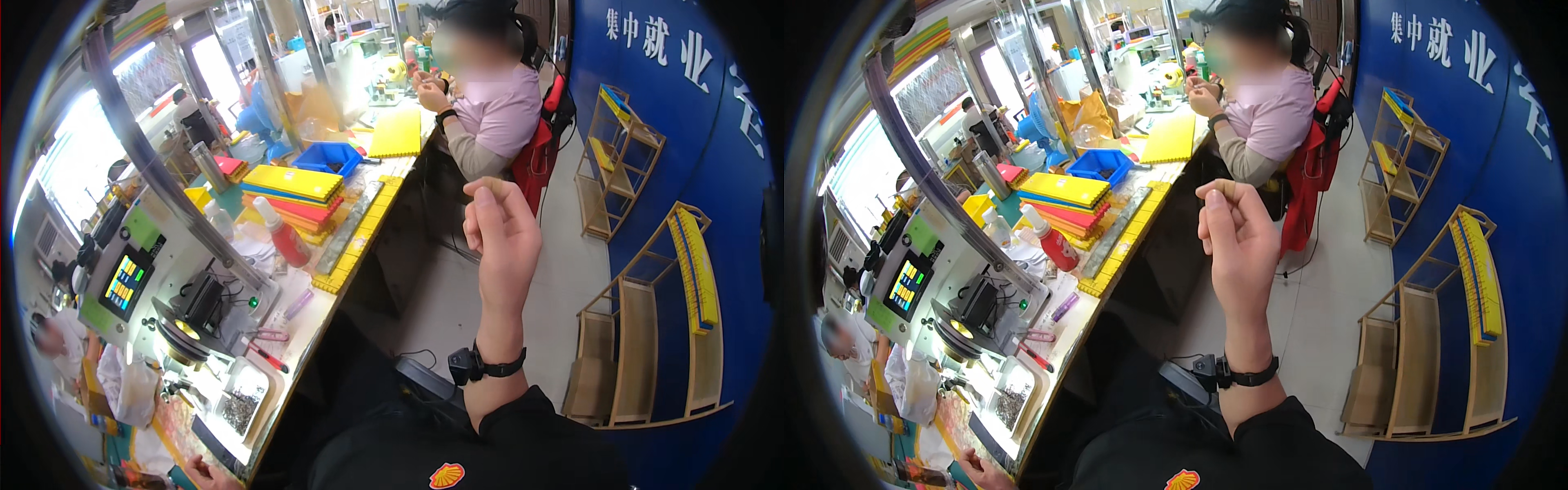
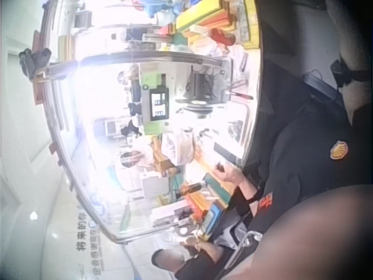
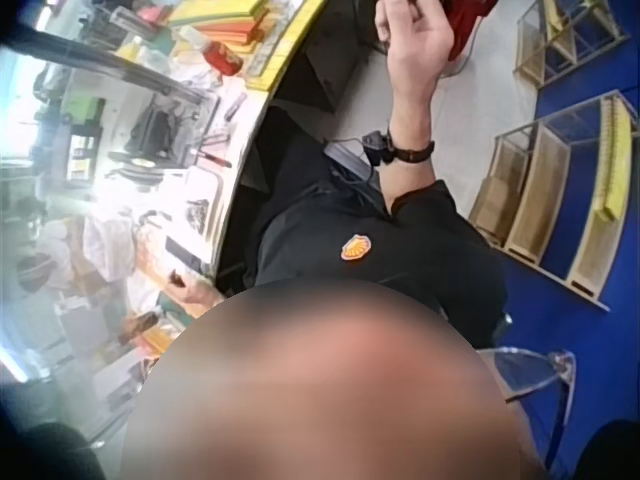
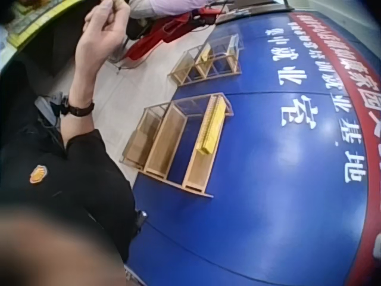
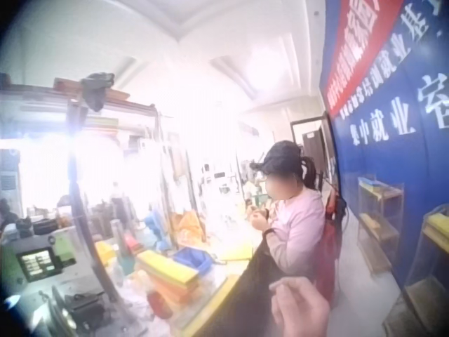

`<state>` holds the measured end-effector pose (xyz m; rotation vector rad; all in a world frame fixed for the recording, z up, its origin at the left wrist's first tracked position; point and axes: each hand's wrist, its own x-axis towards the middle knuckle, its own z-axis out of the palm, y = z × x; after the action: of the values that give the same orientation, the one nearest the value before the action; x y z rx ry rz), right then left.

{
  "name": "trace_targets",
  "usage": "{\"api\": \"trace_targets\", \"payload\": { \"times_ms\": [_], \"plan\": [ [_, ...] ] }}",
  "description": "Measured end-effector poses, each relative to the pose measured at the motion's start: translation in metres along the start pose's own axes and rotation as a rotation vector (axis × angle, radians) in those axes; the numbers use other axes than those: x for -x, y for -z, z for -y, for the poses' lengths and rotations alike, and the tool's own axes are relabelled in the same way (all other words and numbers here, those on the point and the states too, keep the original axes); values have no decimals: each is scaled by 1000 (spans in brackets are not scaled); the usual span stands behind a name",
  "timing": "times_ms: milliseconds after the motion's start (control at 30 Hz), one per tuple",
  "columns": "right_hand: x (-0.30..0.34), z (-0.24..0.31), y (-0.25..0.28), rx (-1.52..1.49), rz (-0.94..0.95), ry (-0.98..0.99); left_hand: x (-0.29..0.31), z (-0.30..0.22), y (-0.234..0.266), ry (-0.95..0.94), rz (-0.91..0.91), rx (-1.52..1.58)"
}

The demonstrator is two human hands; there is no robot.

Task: Operating a small industrial machine to assemble or process small electronic components.

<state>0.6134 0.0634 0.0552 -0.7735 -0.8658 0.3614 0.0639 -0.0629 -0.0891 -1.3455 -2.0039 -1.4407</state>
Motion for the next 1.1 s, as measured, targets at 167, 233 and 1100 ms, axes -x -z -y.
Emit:
{"api": "trace_targets", "payload": {
  "times_ms": [167, 233, 1100],
  "plan": [
    [0, 1, 0, 16, -20, -27, -1, 6, 0, 15, -4, -11],
    [1, 1, 1, 2, -4, -8, 0, 1, 1, 29, -1, 4],
    [1, -7, 0, -9, -6, 63, 2, 52, 12, 28, 53, 122]
  ]
}}
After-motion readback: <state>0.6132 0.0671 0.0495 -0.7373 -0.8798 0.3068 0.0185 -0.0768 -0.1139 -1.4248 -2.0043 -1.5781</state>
